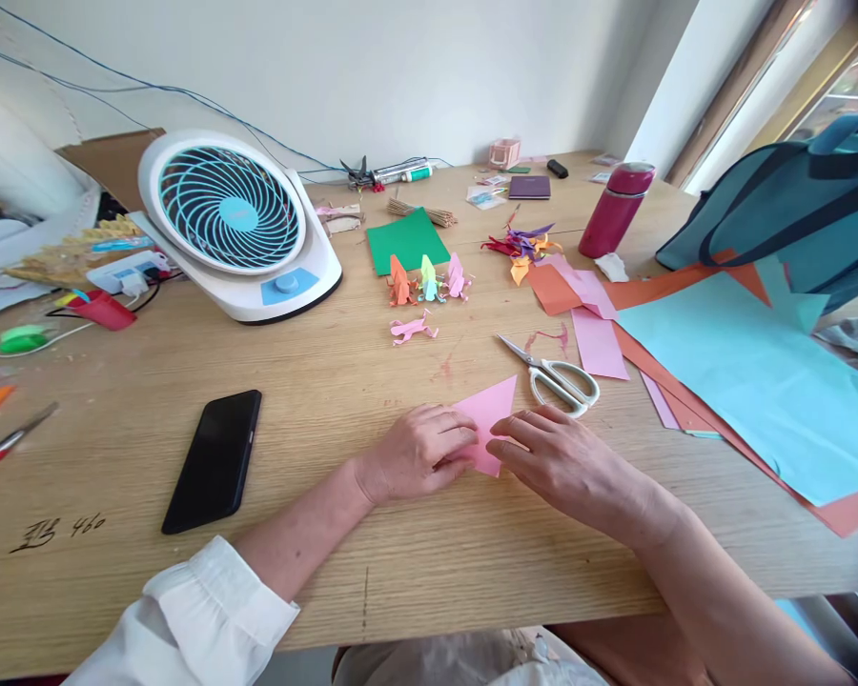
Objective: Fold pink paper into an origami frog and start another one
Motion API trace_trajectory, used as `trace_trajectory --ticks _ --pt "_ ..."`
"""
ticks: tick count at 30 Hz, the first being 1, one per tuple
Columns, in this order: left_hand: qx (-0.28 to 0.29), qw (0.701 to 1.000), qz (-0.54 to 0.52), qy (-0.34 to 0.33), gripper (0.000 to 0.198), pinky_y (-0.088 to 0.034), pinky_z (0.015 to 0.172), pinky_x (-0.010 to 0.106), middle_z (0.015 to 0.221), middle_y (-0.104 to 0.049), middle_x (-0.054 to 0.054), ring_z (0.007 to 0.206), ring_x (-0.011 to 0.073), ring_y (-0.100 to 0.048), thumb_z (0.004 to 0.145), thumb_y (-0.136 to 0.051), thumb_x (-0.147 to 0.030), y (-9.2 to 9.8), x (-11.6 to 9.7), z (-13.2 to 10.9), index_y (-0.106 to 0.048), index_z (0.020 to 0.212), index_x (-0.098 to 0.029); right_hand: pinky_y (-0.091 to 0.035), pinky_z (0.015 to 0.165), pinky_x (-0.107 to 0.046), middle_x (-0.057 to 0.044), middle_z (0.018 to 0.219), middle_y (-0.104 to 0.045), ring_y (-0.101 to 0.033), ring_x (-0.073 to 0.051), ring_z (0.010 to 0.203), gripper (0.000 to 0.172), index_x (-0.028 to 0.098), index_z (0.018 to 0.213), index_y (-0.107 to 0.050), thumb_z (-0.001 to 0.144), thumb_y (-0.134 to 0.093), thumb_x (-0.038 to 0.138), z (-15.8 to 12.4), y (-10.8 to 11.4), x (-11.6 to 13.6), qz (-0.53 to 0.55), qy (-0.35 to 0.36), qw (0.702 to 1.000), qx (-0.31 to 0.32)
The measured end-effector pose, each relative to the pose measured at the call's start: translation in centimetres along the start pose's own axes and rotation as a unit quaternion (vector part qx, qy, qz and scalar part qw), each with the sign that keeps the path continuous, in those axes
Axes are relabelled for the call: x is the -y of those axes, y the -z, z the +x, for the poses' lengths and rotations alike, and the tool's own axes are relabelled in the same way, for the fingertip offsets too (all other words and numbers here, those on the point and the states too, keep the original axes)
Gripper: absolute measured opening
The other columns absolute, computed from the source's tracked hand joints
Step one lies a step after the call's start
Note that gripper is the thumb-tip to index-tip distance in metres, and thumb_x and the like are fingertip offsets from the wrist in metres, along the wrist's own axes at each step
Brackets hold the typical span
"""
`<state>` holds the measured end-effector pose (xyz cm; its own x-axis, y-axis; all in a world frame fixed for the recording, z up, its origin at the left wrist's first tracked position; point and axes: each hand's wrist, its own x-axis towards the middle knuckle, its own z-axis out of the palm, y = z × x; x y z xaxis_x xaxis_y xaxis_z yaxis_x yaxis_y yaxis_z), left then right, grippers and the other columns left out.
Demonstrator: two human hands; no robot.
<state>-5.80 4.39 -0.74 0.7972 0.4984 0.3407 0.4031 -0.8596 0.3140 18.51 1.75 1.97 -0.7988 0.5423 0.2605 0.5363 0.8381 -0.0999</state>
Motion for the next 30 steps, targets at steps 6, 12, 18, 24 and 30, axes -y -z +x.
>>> trace_trajectory --ticks 6,12,18,24,30 --pt "0.007 1.000 -0.022 -0.006 0.025 -0.048 0.101 0.035 0.125 -0.065 0.012 0.116 0.0210 -0.061 0.092 -0.052 -0.019 0.2 0.3 0.1 -0.061 0.115 -0.015 -0.039 0.070 -0.033 -0.006 0.087 -0.061 -0.051 -0.018 0.074 0.023 0.016 0.091 -0.061 0.098 -0.040 0.010 0.5 -0.4 0.4 -0.031 0.023 0.999 0.020" --pt "0.023 1.000 -0.013 -0.015 0.042 -0.040 0.111 0.042 0.132 -0.062 0.012 0.128 0.0245 -0.054 0.084 -0.060 -0.017 0.3 0.6 0.0 -0.057 0.126 -0.016 -0.039 0.071 -0.032 -0.007 0.089 -0.061 -0.052 -0.017 0.075 0.020 0.016 0.092 -0.060 0.099 -0.042 0.012 0.7 -0.7 0.4 0.013 0.012 1.000 0.008" --pt "0.020 1.000 -0.010 0.004 0.038 -0.046 0.104 0.041 0.128 -0.065 0.011 0.121 0.0234 -0.058 0.087 -0.057 -0.019 0.3 0.4 0.0 -0.059 0.125 -0.017 -0.042 0.075 -0.034 -0.007 0.096 -0.064 -0.057 -0.019 0.084 0.020 0.018 0.103 -0.061 0.099 -0.043 0.013 0.2 -0.6 0.1 0.050 0.019 0.998 0.024" --pt "0.013 1.000 -0.011 0.004 0.032 -0.047 0.102 0.041 0.127 -0.066 0.011 0.120 0.0230 -0.059 0.094 -0.050 -0.020 0.3 0.4 0.2 -0.060 0.124 -0.017 -0.040 0.070 -0.034 -0.008 0.091 -0.062 -0.053 -0.019 0.075 0.019 0.015 0.093 -0.061 0.096 -0.044 0.009 0.7 -1.1 1.1 -0.019 0.052 0.998 0.028" --pt "0.024 1.000 -0.016 -0.005 0.037 -0.044 0.108 0.041 0.131 -0.063 0.010 0.124 0.0226 -0.057 0.089 -0.052 -0.018 0.6 0.2 0.2 -0.059 0.125 -0.018 -0.041 0.071 -0.034 -0.009 0.091 -0.062 -0.052 -0.019 0.076 0.021 0.015 0.093 -0.062 0.099 -0.042 0.013 1.4 -2.0 1.9 -0.018 0.042 0.999 -0.012"
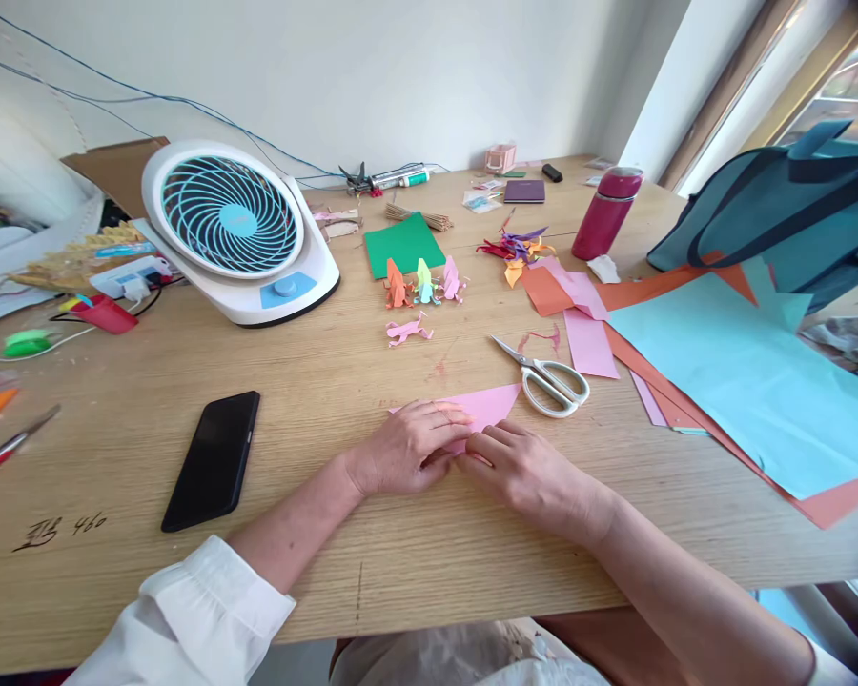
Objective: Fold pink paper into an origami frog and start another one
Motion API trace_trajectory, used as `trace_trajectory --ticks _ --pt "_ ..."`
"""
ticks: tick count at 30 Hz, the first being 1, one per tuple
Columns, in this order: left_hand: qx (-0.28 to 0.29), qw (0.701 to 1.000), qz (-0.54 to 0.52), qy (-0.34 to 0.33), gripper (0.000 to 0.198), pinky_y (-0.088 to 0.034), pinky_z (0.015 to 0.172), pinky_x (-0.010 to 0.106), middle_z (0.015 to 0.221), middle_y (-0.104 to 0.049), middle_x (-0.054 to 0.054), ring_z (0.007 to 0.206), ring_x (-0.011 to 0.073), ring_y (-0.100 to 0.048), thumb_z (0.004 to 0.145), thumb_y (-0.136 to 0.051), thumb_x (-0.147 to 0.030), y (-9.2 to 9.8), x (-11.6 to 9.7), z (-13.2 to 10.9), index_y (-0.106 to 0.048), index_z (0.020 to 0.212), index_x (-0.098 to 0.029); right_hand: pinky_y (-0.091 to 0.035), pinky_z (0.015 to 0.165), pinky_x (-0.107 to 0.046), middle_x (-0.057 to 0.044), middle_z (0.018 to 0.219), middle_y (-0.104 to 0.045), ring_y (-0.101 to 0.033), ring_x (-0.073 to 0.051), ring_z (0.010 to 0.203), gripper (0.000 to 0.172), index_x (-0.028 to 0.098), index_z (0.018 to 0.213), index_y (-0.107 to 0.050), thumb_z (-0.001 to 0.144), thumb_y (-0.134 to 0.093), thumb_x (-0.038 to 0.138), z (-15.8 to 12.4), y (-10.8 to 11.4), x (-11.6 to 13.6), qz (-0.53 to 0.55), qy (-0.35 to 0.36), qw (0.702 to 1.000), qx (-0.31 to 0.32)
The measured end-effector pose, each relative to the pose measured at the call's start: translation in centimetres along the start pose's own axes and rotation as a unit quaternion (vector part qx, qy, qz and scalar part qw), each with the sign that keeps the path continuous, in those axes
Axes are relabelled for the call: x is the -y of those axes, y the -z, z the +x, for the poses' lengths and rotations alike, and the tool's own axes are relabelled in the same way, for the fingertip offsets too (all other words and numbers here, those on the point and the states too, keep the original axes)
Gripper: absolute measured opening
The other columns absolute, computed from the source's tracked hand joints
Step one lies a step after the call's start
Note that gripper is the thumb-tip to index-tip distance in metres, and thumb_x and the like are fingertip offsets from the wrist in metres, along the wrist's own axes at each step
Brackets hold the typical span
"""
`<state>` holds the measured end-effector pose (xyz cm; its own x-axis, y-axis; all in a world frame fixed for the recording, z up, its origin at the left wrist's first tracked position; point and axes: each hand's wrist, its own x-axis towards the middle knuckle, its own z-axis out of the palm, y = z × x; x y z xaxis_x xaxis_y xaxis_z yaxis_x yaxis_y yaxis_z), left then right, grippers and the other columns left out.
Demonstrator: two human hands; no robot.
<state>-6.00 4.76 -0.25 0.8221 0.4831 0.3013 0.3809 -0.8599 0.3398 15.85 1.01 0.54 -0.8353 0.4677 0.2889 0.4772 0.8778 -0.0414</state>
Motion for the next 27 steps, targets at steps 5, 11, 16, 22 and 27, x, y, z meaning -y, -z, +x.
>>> trace_trajectory --ticks 5,11,16,22,27 --pt "0.020 1.000 -0.003 0.013 0.034 -0.043 0.108 0.042 0.125 -0.064 0.011 0.120 0.0256 -0.057 0.087 -0.062 -0.026 0.3 -0.5 -0.8 -0.061 0.120 -0.017 -0.042 0.073 -0.033 -0.007 0.089 -0.063 -0.055 -0.018 0.078 0.021 0.017 0.091 -0.062 0.100 -0.043 0.015 0.0 0.1 -0.7 0.080 -0.047 0.995 -0.045" --pt "0.057 0.998 -0.017 0.030 0.048 -0.044 0.103 0.042 0.116 -0.061 0.011 0.113 0.0272 -0.055 0.083 -0.071 -0.044 1.0 -1.5 -1.6 -0.061 0.122 -0.018 -0.048 0.085 -0.040 -0.012 0.108 -0.062 -0.058 -0.024 0.096 0.023 0.017 0.116 -0.059 0.093 -0.058 0.019 -0.4 0.4 -2.1 0.122 -0.182 0.975 -0.048" --pt "0.050 0.995 0.039 0.082 0.059 -0.047 0.094 0.046 0.109 -0.059 0.012 0.103 0.0293 -0.055 0.076 -0.071 -0.061 0.6 -2.7 -1.3 -0.062 0.115 -0.018 -0.049 0.088 -0.042 -0.011 0.106 -0.061 -0.057 -0.025 0.099 0.025 0.018 0.115 -0.060 0.091 -0.060 0.021 -0.4 -0.3 -1.8 0.129 -0.172 0.976 -0.045" --pt "0.032 0.991 0.059 0.113 0.063 -0.043 0.101 0.049 0.126 -0.056 0.014 0.115 0.0314 -0.051 0.079 -0.072 -0.051 0.0 -3.6 -1.3 -0.054 0.129 -0.017 -0.050 0.084 -0.035 -0.008 0.106 -0.058 -0.062 -0.021 0.093 0.033 0.020 0.118 -0.059 0.086 -0.062 0.015 -0.3 -0.2 -1.0 0.186 -0.205 0.961 -0.025" --pt "0.038 0.994 0.034 0.100 0.057 -0.041 0.108 0.047 0.138 -0.052 0.013 0.127 0.0294 -0.047 0.085 -0.069 -0.034 0.4 -3.3 -1.7 -0.049 0.136 -0.020 -0.051 0.075 -0.030 -0.005 0.097 -0.059 -0.061 -0.017 0.082 0.018 0.021 0.109 -0.062 0.091 -0.058 0.020 -0.2 0.0 -0.9 0.216 -0.239 0.946 -0.037"
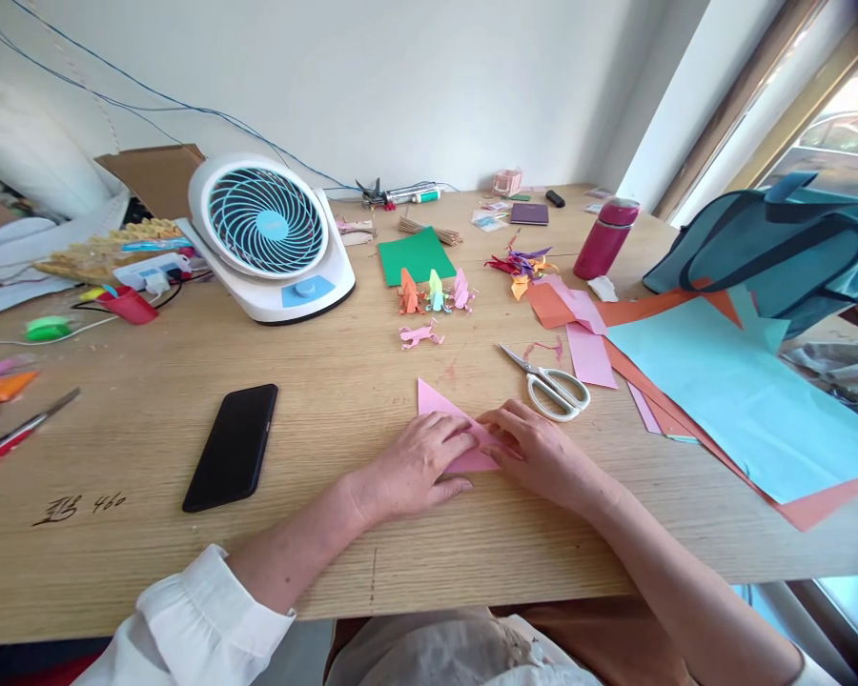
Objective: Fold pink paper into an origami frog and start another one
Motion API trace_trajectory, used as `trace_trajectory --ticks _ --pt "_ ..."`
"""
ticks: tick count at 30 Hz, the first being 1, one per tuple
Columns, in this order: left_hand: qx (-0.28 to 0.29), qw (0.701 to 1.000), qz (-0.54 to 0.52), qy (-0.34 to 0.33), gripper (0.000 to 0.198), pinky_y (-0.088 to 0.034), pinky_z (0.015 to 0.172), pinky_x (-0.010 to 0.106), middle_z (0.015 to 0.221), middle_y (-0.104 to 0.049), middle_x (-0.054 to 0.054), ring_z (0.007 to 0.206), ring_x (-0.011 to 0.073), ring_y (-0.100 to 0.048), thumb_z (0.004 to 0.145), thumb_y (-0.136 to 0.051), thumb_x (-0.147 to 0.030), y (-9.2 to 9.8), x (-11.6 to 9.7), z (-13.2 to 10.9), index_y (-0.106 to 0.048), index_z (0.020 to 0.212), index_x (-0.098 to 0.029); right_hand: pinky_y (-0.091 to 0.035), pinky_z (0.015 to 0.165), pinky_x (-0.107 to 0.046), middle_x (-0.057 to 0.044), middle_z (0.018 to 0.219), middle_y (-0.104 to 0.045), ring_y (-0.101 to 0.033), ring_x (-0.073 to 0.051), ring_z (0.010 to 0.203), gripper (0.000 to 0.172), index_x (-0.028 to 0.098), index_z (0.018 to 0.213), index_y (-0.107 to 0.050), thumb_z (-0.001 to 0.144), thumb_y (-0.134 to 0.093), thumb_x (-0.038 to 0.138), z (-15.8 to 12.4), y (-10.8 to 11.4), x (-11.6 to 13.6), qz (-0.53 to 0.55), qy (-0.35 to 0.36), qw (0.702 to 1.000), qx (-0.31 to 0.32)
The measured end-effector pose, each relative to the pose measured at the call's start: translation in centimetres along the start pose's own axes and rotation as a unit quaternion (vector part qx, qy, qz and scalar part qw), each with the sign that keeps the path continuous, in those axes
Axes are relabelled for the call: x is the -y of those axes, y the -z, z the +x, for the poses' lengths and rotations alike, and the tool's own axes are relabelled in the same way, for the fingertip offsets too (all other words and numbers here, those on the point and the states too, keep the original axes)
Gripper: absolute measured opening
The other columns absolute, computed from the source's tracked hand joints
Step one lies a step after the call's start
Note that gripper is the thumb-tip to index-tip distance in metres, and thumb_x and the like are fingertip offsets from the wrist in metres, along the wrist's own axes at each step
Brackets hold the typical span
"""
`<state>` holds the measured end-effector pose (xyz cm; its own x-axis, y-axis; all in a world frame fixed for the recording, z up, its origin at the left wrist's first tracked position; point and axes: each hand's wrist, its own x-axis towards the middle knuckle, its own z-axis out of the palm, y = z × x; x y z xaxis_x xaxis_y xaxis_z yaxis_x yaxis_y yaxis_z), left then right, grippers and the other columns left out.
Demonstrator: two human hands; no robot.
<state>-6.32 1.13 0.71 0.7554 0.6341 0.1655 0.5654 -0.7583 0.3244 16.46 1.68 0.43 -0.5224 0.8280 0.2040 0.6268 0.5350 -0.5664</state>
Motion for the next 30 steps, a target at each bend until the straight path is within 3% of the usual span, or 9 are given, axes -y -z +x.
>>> trace_trajectory --ticks 9,12,15,18,23,30 --pt "-0.004 0.995 0.089 -0.047 0.033 -0.048 0.099 0.044 0.125 -0.061 0.015 0.115 0.0289 -0.056 0.090 -0.061 -0.026 -0.1 0.2 0.1 -0.058 0.120 -0.014 -0.051 0.067 -0.028 -0.005 0.092 -0.062 -0.062 -0.016 0.076 0.014 0.021 0.104 -0.061 0.090 -0.059 0.021 -0.1 -0.4 -0.3 0.010 -0.030 0.999 -0.036" --pt "-0.038 0.996 0.071 -0.048 0.027 -0.050 0.096 0.040 0.120 -0.064 0.013 0.111 0.0259 -0.059 0.093 -0.055 -0.025 -0.2 0.4 0.1 -0.059 0.117 -0.014 -0.051 0.068 -0.029 -0.005 0.093 -0.062 -0.061 -0.016 0.075 0.012 0.020 0.102 -0.061 0.091 -0.056 0.021 -0.1 -0.3 -0.1 0.014 -0.050 0.998 -0.034" --pt "-0.113 0.993 0.027 0.017 0.027 -0.052 0.093 0.036 0.112 -0.067 0.009 0.105 0.0212 -0.061 0.092 -0.048 -0.011 -0.1 1.7 0.1 -0.060 0.116 -0.017 -0.051 0.072 -0.032 -0.005 0.095 -0.061 -0.061 -0.017 0.078 0.017 0.020 0.106 -0.061 0.089 -0.056 0.017 -0.1 -0.1 0.2 0.009 -0.058 0.998 -0.009" --pt "-0.169 0.979 0.054 0.102 0.043 -0.052 0.093 0.042 0.109 -0.067 0.009 0.105 0.0221 -0.061 0.084 -0.041 0.004 0.3 4.3 0.0 -0.063 0.114 -0.017 -0.052 0.080 -0.037 -0.007 0.102 -0.060 -0.061 -0.020 0.089 0.026 0.021 0.111 -0.062 0.086 -0.060 0.015 -0.2 0.0 0.3 -0.005 -0.037 0.999 0.014" --pt "-0.167 0.979 0.041 0.108 0.051 -0.044 0.108 0.049 0.131 -0.062 0.009 0.125 0.0222 -0.054 0.082 -0.042 0.003 0.3 8.0 0.0 -0.061 0.125 -0.018 -0.046 0.098 -0.047 -0.011 0.118 -0.059 -0.053 -0.027 0.110 0.040 0.020 0.123 -0.059 0.084 -0.063 0.013 -0.2 -0.2 0.5 -0.031 0.037 0.999 0.025" --pt "-0.157 0.982 -0.046 0.091 0.042 -0.048 0.099 0.041 0.112 -0.071 0.006 0.109 0.0204 -0.061 0.082 -0.048 -0.001 0.3 8.5 0.8 -0.068 0.114 -0.020 -0.046 0.101 -0.047 -0.011 0.126 -0.059 -0.052 -0.028 0.115 0.045 0.021 0.128 -0.057 0.084 -0.063 0.014 -0.2 -0.1 0.2 -0.021 0.062 0.997 0.032"
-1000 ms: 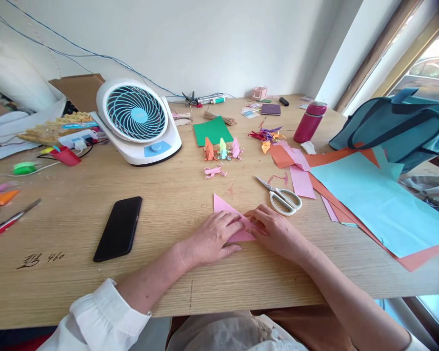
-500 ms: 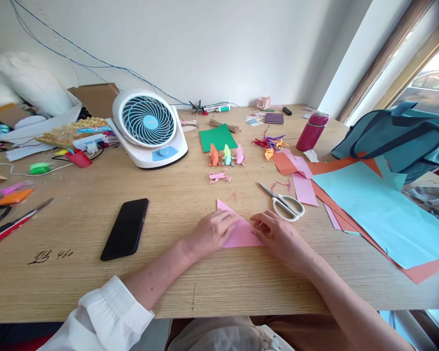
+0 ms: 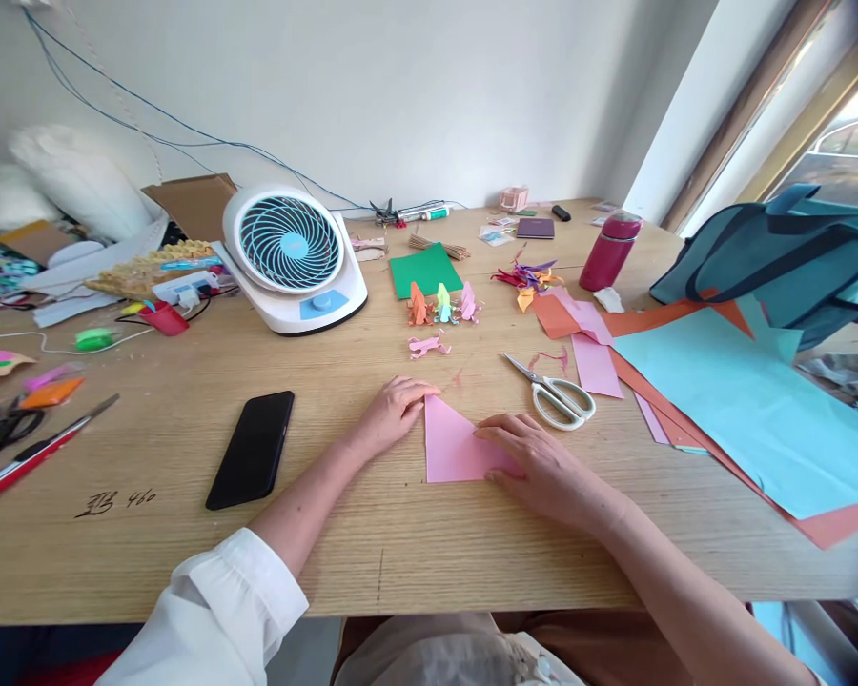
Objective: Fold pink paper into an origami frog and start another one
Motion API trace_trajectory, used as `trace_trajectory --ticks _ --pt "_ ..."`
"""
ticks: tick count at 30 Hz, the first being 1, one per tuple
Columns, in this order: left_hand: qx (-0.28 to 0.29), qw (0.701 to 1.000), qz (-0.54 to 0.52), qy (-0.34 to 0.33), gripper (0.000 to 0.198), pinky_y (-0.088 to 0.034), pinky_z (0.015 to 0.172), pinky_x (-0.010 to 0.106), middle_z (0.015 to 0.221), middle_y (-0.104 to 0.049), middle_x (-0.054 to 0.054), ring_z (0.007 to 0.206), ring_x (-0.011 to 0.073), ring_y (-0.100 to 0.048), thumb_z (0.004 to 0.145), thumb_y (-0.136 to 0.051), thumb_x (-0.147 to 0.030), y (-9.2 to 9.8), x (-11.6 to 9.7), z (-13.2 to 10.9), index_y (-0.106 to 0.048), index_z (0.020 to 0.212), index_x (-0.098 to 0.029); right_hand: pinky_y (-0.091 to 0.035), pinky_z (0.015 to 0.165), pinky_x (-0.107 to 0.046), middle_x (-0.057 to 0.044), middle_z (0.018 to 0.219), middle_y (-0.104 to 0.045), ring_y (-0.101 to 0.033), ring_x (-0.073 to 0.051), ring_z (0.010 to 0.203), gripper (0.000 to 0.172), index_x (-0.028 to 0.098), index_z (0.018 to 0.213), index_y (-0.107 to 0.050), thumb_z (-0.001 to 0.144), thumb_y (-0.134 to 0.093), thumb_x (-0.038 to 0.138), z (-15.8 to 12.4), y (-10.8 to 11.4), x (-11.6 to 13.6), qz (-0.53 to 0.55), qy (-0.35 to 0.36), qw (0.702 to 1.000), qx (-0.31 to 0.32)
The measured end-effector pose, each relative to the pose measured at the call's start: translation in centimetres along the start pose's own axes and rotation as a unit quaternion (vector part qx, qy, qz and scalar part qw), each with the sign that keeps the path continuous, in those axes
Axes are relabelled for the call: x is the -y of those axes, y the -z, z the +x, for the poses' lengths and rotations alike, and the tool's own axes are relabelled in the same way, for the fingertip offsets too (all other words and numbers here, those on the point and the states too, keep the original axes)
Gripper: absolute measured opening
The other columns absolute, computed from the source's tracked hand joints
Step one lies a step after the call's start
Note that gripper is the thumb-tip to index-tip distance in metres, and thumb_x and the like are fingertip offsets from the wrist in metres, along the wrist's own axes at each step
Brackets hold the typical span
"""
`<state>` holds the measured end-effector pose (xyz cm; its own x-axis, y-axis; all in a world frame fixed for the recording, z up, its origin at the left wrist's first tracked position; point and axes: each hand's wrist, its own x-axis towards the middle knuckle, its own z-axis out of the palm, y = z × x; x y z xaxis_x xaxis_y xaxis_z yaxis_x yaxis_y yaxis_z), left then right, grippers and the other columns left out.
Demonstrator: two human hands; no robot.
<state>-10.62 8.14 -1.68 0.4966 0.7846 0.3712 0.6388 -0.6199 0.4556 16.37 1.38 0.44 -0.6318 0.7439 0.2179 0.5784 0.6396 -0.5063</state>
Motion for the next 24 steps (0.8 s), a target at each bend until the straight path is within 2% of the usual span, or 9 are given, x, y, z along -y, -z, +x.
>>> trace_trajectory --ticks 3,8,11,16,21,24 --pt "0.008 1.000 -0.021 0.016 0.038 -0.048 0.096 0.037 0.105 -0.069 0.005 0.103 0.0201 -0.061 0.080 -0.051 -0.002 0.3 0.0 0.2 -0.071 0.108 -0.021 -0.046 0.101 -0.047 -0.011 0.127 -0.059 -0.052 -0.027 0.116 0.044 0.021 0.129 -0.057 0.085 -0.062 0.015 0.0 0.0 -0.2 0.002 0.001 1.000 0.000" --pt "0.038 0.998 -0.032 0.042 0.047 -0.047 0.096 0.033 0.106 -0.063 0.005 0.105 0.0194 -0.059 0.076 -0.050 -0.001 0.6 0.3 0.1 -0.071 0.112 -0.023 -0.045 0.103 -0.046 -0.011 0.128 -0.058 -0.052 -0.027 0.117 0.043 0.020 0.128 -0.057 0.085 -0.063 0.016 0.0 0.0 -0.4 -0.002 -0.007 1.000 0.012" --pt "0.050 0.996 -0.042 0.053 0.036 -0.048 0.093 0.032 0.102 -0.060 0.005 0.100 0.0187 -0.059 0.081 -0.053 -0.007 0.7 0.5 0.1 -0.072 0.108 -0.022 -0.044 0.103 -0.045 -0.011 0.128 -0.058 -0.052 -0.026 0.117 0.043 0.020 0.128 -0.057 0.086 -0.063 0.017 -0.1 0.0 -0.5 0.001 -0.003 1.000 0.011" --pt "0.050 0.996 -0.055 0.041 0.019 -0.046 0.095 0.033 0.100 -0.061 0.005 0.102 0.0200 -0.058 0.085 -0.059 -0.016 1.0 0.6 0.0 -0.073 0.097 -0.021 -0.045 0.102 -0.044 -0.010 0.127 -0.058 -0.053 -0.026 0.116 0.042 0.021 0.127 -0.057 0.085 -0.064 0.017 0.0 0.0 -0.8 0.011 0.002 1.000 0.007" --pt "0.043 0.997 -0.062 0.022 0.015 -0.047 0.090 0.031 0.095 -0.061 0.004 0.097 0.0183 -0.059 0.087 -0.063 -0.021 1.1 0.8 -0.1 -0.075 0.095 -0.022 -0.045 0.101 -0.043 -0.011 0.127 -0.058 -0.054 -0.025 0.116 0.043 0.020 0.127 -0.057 0.085 -0.064 0.016 0.1 0.5 -0.4 0.015 -0.006 1.000 0.016" --pt "0.031 0.998 -0.059 0.005 0.012 -0.046 0.087 0.031 0.092 -0.062 0.004 0.093 0.0174 -0.059 0.087 -0.065 -0.023 0.9 0.9 -0.2 -0.076 0.092 -0.021 -0.045 0.101 -0.045 -0.012 0.127 -0.058 -0.054 -0.027 0.116 0.044 0.020 0.128 -0.058 0.085 -0.067 0.023 0.1 0.7 -0.1 0.014 -0.006 1.000 0.026"
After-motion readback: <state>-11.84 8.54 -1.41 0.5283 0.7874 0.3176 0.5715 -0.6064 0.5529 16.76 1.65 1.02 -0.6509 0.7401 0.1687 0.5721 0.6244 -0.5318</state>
